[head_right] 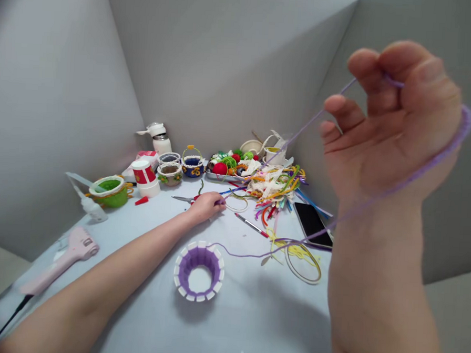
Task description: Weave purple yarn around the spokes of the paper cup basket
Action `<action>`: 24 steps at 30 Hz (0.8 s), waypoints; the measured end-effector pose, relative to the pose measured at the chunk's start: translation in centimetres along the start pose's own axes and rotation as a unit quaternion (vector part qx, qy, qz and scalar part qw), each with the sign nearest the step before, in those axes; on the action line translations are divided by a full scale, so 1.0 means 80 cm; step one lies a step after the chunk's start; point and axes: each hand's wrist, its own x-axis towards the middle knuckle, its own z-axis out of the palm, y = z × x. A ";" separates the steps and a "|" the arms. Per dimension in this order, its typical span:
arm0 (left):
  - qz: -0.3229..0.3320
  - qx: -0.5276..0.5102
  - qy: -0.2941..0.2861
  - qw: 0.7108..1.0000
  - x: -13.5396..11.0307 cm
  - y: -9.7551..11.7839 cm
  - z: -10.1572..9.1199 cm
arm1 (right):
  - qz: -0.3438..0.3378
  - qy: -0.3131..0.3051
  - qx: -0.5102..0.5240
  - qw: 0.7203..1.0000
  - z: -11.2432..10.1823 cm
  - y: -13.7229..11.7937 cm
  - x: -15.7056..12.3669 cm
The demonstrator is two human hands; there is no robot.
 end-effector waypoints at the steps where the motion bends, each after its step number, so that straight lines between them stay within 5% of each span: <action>1: -0.005 -0.011 0.013 1.000 -0.002 0.000 -0.006 | -0.003 0.017 0.025 1.000 -0.005 0.005 -0.004; 3: -0.019 -0.039 0.037 0.998 -0.010 0.002 -0.017 | 0.021 0.019 0.044 0.999 -0.016 0.017 -0.014; 6: -0.038 -0.110 0.073 0.991 -0.029 0.007 -0.031 | 0.115 -0.121 -0.101 0.981 -0.037 0.048 -0.037; 8: -0.040 -0.149 0.099 0.983 -0.046 0.012 -0.035 | 0.231 -0.330 -0.261 0.877 -0.046 0.076 -0.056; 9: -0.035 -0.152 0.109 0.982 -0.054 0.014 -0.036 | 0.256 -0.388 -0.315 0.828 -0.045 0.091 -0.066; 10: -0.029 -0.148 0.120 0.981 -0.060 0.017 -0.036 | 0.250 -0.394 -0.361 0.807 -0.040 0.105 -0.076; 15: -0.022 -0.096 0.160 0.982 -0.075 0.019 -0.027 | 0.155 -0.375 -0.347 0.845 0.035 0.165 -0.123; 18: -0.026 -0.067 0.164 0.984 -0.076 0.012 -0.024 | 0.154 -0.373 -0.318 0.858 0.073 0.192 -0.143; 24: -0.065 -0.122 0.160 0.977 -0.077 -0.001 -0.022 | 0.251 -0.310 -0.182 0.899 0.079 0.228 -0.149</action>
